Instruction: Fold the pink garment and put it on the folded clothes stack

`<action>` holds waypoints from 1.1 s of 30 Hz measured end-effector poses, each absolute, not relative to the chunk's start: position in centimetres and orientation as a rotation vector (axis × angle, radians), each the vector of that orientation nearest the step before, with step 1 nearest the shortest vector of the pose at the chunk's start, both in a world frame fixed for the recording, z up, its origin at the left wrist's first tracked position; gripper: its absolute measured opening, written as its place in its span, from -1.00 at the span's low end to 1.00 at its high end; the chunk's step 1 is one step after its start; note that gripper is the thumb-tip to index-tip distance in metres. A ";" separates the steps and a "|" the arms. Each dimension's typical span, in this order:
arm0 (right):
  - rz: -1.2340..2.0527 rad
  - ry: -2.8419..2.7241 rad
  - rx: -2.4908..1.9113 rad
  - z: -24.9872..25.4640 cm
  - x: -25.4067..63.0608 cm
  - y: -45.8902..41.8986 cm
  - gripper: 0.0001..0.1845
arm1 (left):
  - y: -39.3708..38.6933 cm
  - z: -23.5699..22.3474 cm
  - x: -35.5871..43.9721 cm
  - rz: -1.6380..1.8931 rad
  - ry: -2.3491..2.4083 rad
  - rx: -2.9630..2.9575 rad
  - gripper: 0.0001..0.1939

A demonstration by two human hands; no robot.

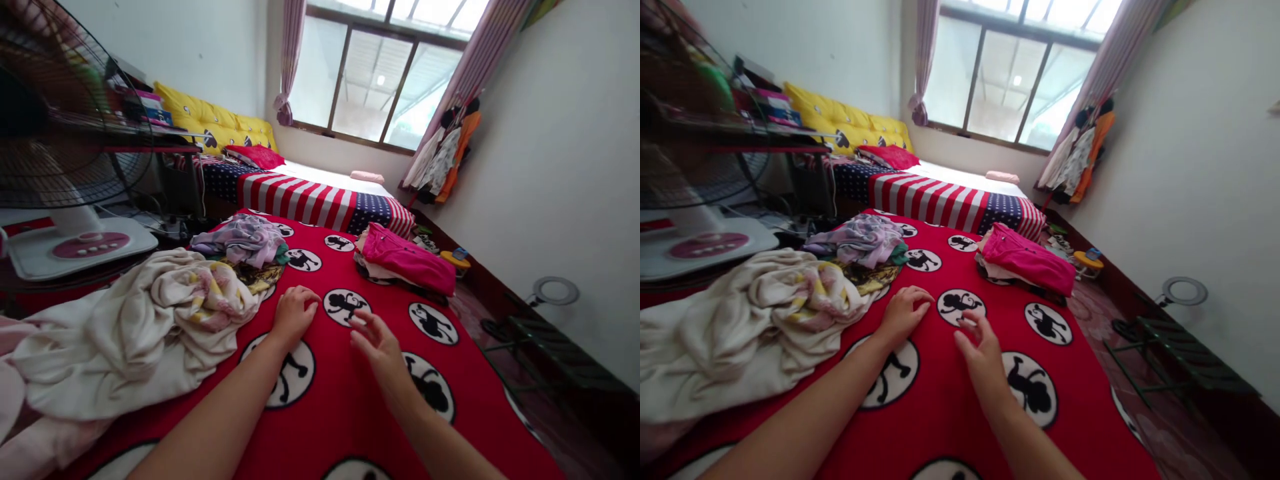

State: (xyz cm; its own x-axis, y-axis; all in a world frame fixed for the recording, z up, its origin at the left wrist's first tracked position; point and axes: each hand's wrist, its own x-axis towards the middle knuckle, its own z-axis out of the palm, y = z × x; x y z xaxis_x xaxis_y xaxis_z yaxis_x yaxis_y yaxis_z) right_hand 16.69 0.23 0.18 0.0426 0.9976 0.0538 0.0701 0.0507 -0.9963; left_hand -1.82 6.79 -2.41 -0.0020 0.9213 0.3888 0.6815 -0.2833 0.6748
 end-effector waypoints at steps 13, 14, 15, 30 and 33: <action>1.269 -1.212 -1.065 -2.6 11.4 -4.7 -0.65 | 6.3 -2.6 -2.5 1.132 1.615 2.071 -0.82; 1.279 -1.236 -1.059 -2.5 11.5 -4.8 -0.67 | 6.3 -2.5 -2.4 1.123 1.615 2.081 -0.82; 1.288 -1.255 -1.056 -2.5 11.5 -4.8 -0.69 | 6.3 -2.3 -2.4 1.112 1.615 2.092 -0.82; 1.324 -1.362 -1.049 -2.7 11.5 -5.0 -0.83 | 3.9 6.6 -13.9 0.805 2.633 1.689 -0.49; 1.319 -1.368 -1.055 -2.7 11.5 -5.0 -0.84 | 4.2 6.1 -14.2 0.746 2.507 1.712 -0.62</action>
State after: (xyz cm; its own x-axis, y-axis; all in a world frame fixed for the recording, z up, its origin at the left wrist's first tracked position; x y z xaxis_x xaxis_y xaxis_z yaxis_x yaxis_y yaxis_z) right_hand 11.53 -4.95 -2.72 -0.1976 0.9786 0.0570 -0.0211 0.0539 -0.9983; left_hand -14.21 4.19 6.06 -0.4001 0.8821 0.2488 0.8746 0.2864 0.3912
